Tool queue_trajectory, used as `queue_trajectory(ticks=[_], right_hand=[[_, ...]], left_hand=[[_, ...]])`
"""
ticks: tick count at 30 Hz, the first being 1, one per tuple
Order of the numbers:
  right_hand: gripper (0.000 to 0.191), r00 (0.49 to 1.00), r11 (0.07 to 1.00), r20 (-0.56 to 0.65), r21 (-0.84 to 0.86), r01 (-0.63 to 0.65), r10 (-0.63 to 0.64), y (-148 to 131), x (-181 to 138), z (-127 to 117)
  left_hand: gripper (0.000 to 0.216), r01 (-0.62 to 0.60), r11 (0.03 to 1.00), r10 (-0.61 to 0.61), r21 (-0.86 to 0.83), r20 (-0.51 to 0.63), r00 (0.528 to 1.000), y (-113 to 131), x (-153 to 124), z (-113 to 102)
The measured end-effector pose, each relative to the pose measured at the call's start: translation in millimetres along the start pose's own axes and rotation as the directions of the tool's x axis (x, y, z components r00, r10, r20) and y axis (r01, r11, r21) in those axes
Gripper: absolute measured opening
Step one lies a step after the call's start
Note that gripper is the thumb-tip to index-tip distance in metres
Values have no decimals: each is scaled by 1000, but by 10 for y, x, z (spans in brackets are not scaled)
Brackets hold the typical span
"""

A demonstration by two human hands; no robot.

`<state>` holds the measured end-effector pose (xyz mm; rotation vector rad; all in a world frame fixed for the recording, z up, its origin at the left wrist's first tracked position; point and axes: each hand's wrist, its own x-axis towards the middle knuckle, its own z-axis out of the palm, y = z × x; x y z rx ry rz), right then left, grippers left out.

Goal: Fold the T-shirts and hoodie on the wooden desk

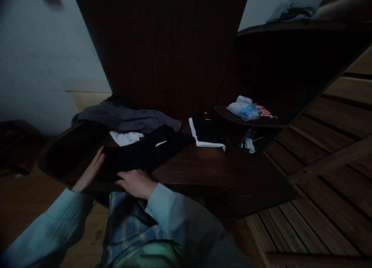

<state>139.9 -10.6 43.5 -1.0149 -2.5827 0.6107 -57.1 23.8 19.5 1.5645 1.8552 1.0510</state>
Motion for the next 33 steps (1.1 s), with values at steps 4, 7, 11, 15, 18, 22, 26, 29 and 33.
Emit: queue_trajectory(ticks=[4,7,11,15,18,22,26,29,33], right_hand=[[38,951,934,-53,176,310,-306,216,-123,-45],[39,953,979,-280,127,159,-119,701,-340,-315],[53,820,981,-545,35,-190,178,1575,-471,-709],[41,808,933,-502,-2,-359,310,2085,-437,-847],[14,834,934,-452,-8,-358,316,2066,-484,-857],[9,865,930,-358,29,-366,352,1714,-780,-906],[5,941,947,-115,26,-319,320,1387,-1156,-1013],[11,934,934,18,-31,-355,356,1338,-1316,-1106],[21,913,911,5,-60,-407,408,1393,-1342,-1246]], left_hand=[[79,-173,985,170,18,96,981,-72,5,28],[75,-206,978,203,9,151,968,-162,35,43],[72,-198,980,198,-7,109,974,-200,43,73],[71,-175,984,175,-16,120,977,-143,23,51],[71,-152,988,154,-24,157,975,-116,46,-46],[73,-143,990,140,0,208,968,-112,170,-205],[73,-180,983,164,44,237,957,-101,403,-186],[76,-260,962,229,83,270,935,-88,603,-106],[81,-416,872,317,260,347,882,-18,697,-177]])
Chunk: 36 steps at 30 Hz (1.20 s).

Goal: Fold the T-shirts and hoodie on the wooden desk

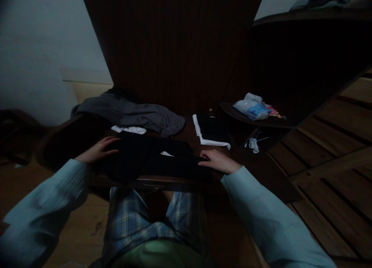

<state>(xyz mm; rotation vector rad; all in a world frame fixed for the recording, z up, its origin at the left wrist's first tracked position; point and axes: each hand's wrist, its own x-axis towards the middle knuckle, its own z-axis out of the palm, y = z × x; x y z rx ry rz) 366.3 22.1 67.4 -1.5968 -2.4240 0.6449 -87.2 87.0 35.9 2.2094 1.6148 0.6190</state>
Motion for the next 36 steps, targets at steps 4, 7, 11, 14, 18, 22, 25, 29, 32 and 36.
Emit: queue_trajectory(ticks=[4,7,11,14,18,22,25,29,32,36], right_hand=[[26,978,988,-187,110,113,-91,-91,168,-82],[23,944,968,-239,55,246,-226,-221,439,19],[24,905,937,-258,-8,349,-339,-325,840,363],[20,904,941,-265,-31,338,-334,-311,994,602],[20,899,940,-284,-30,340,-334,-246,1001,716],[20,896,942,-304,-12,336,-323,-230,978,702],[20,901,943,-303,16,331,-311,-247,979,700],[21,914,942,-301,114,316,-270,-253,989,688],[27,947,922,-264,288,259,-184,-189,988,605],[38,980,870,-188,469,152,-70,36,896,390]], left_hand=[[81,-128,976,119,173,62,991,337,-186,-81],[69,-217,944,166,250,212,963,766,-231,59],[47,-130,883,-10,451,296,955,1189,91,344],[50,-21,840,-109,542,207,972,1292,427,521],[43,63,845,-141,530,108,984,1258,619,705],[36,193,890,-210,412,-4,978,1183,622,730],[38,347,895,-307,280,-179,935,1130,680,663],[39,434,882,-389,186,-233,891,1032,793,643],[39,310,927,-299,210,-85,950,943,801,689],[42,-10,968,-2,249,46,999,850,654,729]])
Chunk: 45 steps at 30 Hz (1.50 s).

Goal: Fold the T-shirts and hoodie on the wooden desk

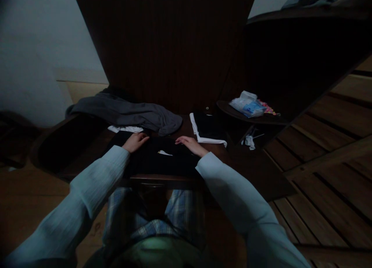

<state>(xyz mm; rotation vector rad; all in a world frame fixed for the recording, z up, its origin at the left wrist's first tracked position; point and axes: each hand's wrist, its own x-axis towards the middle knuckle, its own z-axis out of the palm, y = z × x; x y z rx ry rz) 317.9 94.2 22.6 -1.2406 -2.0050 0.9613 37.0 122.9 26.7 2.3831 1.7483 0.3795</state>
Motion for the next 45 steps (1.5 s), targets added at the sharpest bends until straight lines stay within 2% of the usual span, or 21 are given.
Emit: queue_trajectory(ticks=[2,5,7,11,13,15,17,19,22,24,25,27,29,31,34,37,40,43,45], right_hand=[[38,1000,1000,12,-9,-22,22,61,-93,-163],[37,999,990,40,-139,34,-29,149,-269,-299],[36,994,969,57,-225,99,-89,189,-363,-299],[16,986,914,30,-371,164,-165,180,-437,-243],[13,988,867,-10,-482,128,-152,127,-447,-277],[13,989,801,-98,-597,31,-112,64,-467,-358],[12,982,735,-183,-672,-92,-44,13,-500,-450],[10,979,690,-194,-701,-180,58,-14,-536,-515],[12,963,694,-228,-670,-262,143,-25,-558,-532],[17,960,767,-265,-597,-235,88,-36,-539,-493],[20,969,809,-245,-563,-171,34,-46,-520,-460],[29,988,853,-119,-521,19,-94,-73,-469,-373],[37,986,832,33,-532,157,-165,-102,-414,-284],[34,981,788,126,-585,191,-145,-122,-373,-233],[30,984,715,158,-679,166,-78,-132,-368,-284],[27,1000,622,4,-783,0,4,-126,-437,-441],[23,974,555,-218,-804,-215,62,-103,-527,-591],[24,941,558,-329,-767,-317,82,-62,-575,-682],[25,918,594,-394,-729,-339,41,-39,-573,-696]], left_hand=[[48,-111,994,111,10,13,994,-3,-128,36],[56,-200,980,200,19,11,980,66,-331,117],[54,-211,976,212,55,-13,977,141,-434,174],[52,-183,976,188,116,-32,982,248,-517,216],[53,-175,977,179,124,-18,984,261,-518,204],[53,-170,977,173,130,-12,985,259,-513,189],[53,-167,977,170,135,-14,985,254,-510,182],[52,-164,977,168,139,-17,986,253,-512,183],[53,-167,976,171,142,-20,985,259,-515,188],[53,-168,974,174,149,-26,984,260,-515,193],[53,-169,973,176,157,-29,984,258,-514,197],[53,-173,968,182,182,-36,983,249,-510,210],[53,-180,961,193,212,-42,980,233,-504,226],[53,-184,954,201,236,-47,978,218,-498,241],[53,-185,950,202,253,-46,978,212,-494,247],[52,-178,952,196,248,-49,979,223,-497,237],[52,-181,955,198,237,-48,979,235,-504,225],[53,-185,954,200,237,-40,979,242,-508,222],[53,-184,953,198,242,-37,979,249,-507,223]])
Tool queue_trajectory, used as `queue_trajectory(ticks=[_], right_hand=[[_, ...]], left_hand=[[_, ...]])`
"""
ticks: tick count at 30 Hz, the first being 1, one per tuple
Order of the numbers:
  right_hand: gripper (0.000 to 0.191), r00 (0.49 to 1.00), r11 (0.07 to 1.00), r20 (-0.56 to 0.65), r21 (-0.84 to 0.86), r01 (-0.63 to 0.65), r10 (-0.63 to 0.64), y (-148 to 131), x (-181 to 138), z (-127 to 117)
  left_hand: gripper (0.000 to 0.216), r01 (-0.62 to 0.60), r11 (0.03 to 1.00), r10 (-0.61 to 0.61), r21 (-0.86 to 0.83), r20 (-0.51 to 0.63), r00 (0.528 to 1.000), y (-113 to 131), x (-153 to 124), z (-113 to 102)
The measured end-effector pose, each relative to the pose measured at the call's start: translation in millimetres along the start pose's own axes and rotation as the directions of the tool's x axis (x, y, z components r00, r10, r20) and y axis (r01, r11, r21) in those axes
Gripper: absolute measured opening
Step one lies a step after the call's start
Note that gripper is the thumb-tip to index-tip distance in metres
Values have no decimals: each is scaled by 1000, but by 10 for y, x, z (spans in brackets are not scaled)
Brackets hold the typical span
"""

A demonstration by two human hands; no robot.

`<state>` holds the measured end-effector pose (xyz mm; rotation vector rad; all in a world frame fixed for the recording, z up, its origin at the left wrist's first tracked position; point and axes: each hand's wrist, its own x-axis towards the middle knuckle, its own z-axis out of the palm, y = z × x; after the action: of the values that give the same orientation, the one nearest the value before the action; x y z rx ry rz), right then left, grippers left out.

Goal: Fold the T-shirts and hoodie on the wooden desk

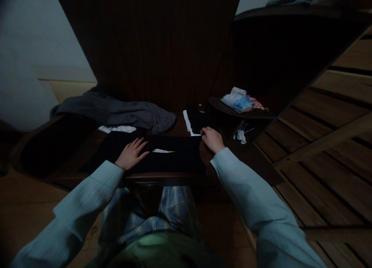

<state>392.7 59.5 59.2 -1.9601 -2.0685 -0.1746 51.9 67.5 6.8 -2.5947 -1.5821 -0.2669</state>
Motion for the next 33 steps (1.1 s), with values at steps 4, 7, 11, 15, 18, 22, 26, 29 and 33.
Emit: queue_trajectory(ticks=[4,7,11,15,18,22,26,29,33], right_hand=[[25,983,964,-54,189,184,-177,-118,-36,123],[37,903,882,100,281,378,-418,-270,-138,307],[41,863,886,232,242,396,-449,-322,-227,437],[33,920,948,238,139,286,-312,-346,-178,225],[27,954,955,144,178,238,-264,-507,-167,43],[25,933,942,242,272,198,-266,-663,-211,74],[26,885,864,329,481,145,-331,-526,-166,256],[32,855,772,402,636,-3,-328,-392,-92,339],[34,875,786,403,616,-43,-269,-367,-84,376]], left_hand=[[54,11,1000,-11,5,18,1000,18,-1,-4],[54,34,999,-34,11,31,999,6,-35,-12],[54,62,998,-63,30,26,998,-52,-127,-27],[56,68,997,-69,39,28,997,-92,-185,-32],[56,70,996,-71,45,19,997,-92,-189,-30],[56,84,995,-86,44,28,996,-79,-186,-44],[55,87,995,-89,42,31,996,-69,-192,-60],[55,90,995,-91,38,25,996,-67,-193,-60],[55,90,996,-91,21,34,995,-71,-193,-61]])
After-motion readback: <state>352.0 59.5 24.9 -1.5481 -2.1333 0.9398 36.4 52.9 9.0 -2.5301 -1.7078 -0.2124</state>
